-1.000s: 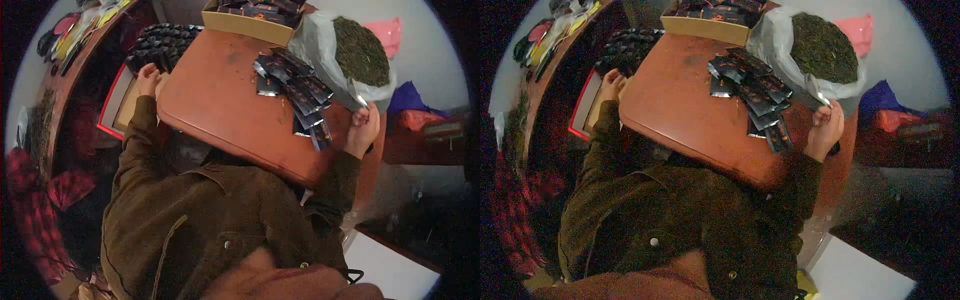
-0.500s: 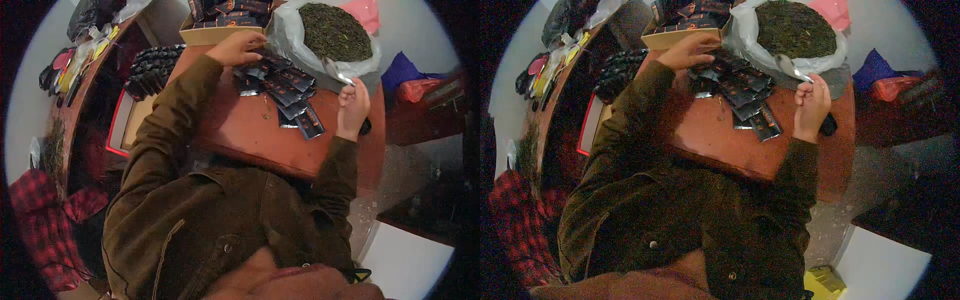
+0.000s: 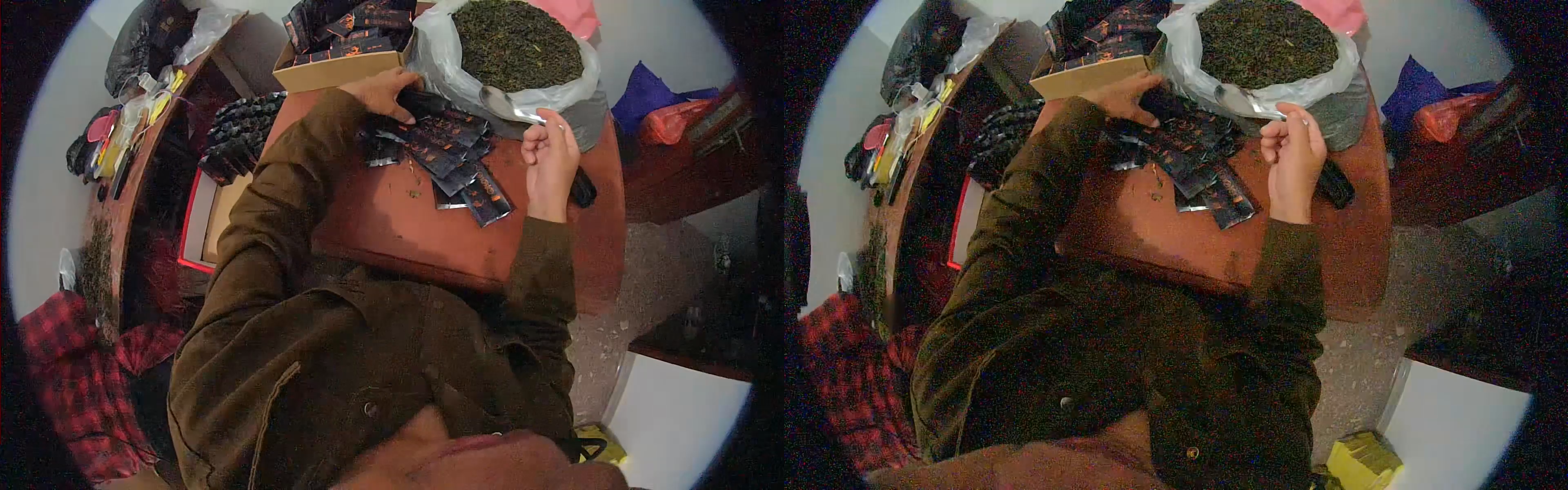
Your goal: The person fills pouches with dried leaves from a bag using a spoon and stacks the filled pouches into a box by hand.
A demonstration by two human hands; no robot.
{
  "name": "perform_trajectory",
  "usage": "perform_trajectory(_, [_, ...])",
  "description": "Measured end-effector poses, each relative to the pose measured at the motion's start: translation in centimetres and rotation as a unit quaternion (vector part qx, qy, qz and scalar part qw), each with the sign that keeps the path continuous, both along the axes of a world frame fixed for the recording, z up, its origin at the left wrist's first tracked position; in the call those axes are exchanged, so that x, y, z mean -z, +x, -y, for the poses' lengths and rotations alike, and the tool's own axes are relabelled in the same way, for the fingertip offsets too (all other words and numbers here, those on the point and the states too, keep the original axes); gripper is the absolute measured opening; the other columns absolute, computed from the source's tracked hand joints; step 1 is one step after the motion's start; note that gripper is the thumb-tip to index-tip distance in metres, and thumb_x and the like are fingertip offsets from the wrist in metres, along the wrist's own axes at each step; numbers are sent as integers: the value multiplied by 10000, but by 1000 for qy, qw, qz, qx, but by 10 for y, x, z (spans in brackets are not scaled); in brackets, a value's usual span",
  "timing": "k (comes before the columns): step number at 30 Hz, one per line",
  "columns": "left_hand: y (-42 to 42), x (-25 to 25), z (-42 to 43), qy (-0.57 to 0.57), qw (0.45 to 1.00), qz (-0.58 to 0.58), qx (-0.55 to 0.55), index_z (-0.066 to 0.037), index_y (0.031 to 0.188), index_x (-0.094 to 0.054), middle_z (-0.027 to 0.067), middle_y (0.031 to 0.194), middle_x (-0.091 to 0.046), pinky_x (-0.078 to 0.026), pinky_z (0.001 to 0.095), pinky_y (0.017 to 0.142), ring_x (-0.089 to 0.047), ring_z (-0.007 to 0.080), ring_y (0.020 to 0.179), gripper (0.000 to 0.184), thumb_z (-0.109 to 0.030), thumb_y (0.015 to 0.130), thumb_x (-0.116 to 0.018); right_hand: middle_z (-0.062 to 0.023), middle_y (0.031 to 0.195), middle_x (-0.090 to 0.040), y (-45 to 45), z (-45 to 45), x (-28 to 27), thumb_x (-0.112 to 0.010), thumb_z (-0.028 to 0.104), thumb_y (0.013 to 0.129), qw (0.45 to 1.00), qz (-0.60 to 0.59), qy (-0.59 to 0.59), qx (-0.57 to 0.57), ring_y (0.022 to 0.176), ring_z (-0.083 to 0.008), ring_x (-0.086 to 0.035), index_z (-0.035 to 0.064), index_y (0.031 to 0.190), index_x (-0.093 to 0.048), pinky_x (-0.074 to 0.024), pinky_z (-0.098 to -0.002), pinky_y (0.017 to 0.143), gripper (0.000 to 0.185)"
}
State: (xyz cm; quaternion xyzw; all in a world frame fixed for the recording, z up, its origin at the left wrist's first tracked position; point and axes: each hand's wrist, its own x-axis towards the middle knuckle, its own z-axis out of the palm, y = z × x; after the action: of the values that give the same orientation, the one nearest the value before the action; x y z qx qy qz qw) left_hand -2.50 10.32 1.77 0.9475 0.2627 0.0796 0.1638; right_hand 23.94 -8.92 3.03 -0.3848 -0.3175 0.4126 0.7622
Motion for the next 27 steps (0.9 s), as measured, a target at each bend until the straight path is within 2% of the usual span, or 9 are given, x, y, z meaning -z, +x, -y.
perform_trajectory(4, [0, -2, 10, 39, 999, -4, -11, -98, 1161, -485, 145, 1098, -484, -413, 416, 921, -499, 332, 1077, 610, -407, 713, -760, -53, 661, -591, 0, -1, 2, -472, 183, 955, 1000, 1, 1, -5, 493, -72, -462, -18, 1061, -554, -327, -198, 413, 242])
perform_trajectory(7, [-3, 0, 6, 14, 999, -18, -29, -93, 1154, -483, 155, 1127, -502, -411, 422, 924, -498, 337, 1095, 496, -372, 800, -689, -57, 661, -592, -2, -1, 1, -469, 177, 956, 1000, -3, -7, -2, 490, -73, -465, -16, 1061, -555, -327, -198, 409, 236])
perform_trajectory(10, [-10, 14, 1, 11, 997, 76, -31, -99, 1212, -465, 173, 1160, -518, -407, 424, 935, -497, 344, 1113, 405, -291, 879, -594, -62, 661, -594, -2, -2, 1, -466, 172, 958, 1000, -1, -8, -3, 490, -76, -468, -13, 1063, -556, -327, -198, 406, 231])
perform_trajectory(13, [-19, 17, 5, 57, 989, 128, -43, -72, 1269, -435, 200, 1188, -523, -399, 416, 953, -494, 347, 1133, 409, -185, 893, -552, -67, 663, -596, -2, -2, 1, -461, 168, 959, 1000, 3, -12, -4, 488, -78, -470, -14, 1069, -553, -328, -199, 403, 231])
perform_trajectory(16, [-30, 3, 24, 95, 961, 257, -28, -28, 1289, -409, 209, 1157, -515, -396, 397, 955, -501, 342, 1108, 462, -171, 878, -566, -74, 674, -603, -3, -2, 0, -459, 176, 963, 1000, 9, -14, -9, 498, -81, -482, -18, 1078, -549, -337, -198, 411, 243])
perform_trajectory(19, [-28, 0, 49, 62, 912, 385, -128, 15, 1240, -421, 208, 1124, -505, -392, 384, 955, -507, 331, 1076, 476, -172, 847, -612, -84, 693, -611, -7, 1, -5, -458, 197, 970, 1000, 6, -8, -19, 520, -86, -502, -24, 1086, -544, -352, -197, 428, 264])
perform_trajectory(22, [-14, -13, 81, 46, 902, 391, -180, 17, 1219, -421, 189, 1099, -496, -391, 377, 950, -502, 309, 1060, 518, -213, 821, -660, -92, 710, -618, -10, 4, -8, -455, 218, 977, 999, 9, -11, -37, 543, -91, -521, -26, 1094, -541, -364, -196, 445, 284])
perform_trajectory(26, [9, -10, 97, 142, 900, 360, -200, 6, 1200, -415, 210, 1085, -494, -408, 400, 912, -488, 367, 1051, 566, -256, 793, -709, -94, 715, -622, -15, 7, -10, -443, 229, 984, 999, 10, -1, -43, 543, -95, -519, -26, 1083, -539, -357, -201, 446, 289])
perform_trajectory(27, [15, -11, 104, 165, 891, 363, -217, -4, 1185, -426, 208, 1085, -496, -415, 422, 883, -479, 396, 1030, 591, -247, 751, -745, -92, 709, -620, -17, 8, -11, -442, 230, 985, 999, 9, 3, -38, 539, -94, -515, -25, 1077, -539, -353, -202, 446, 288])
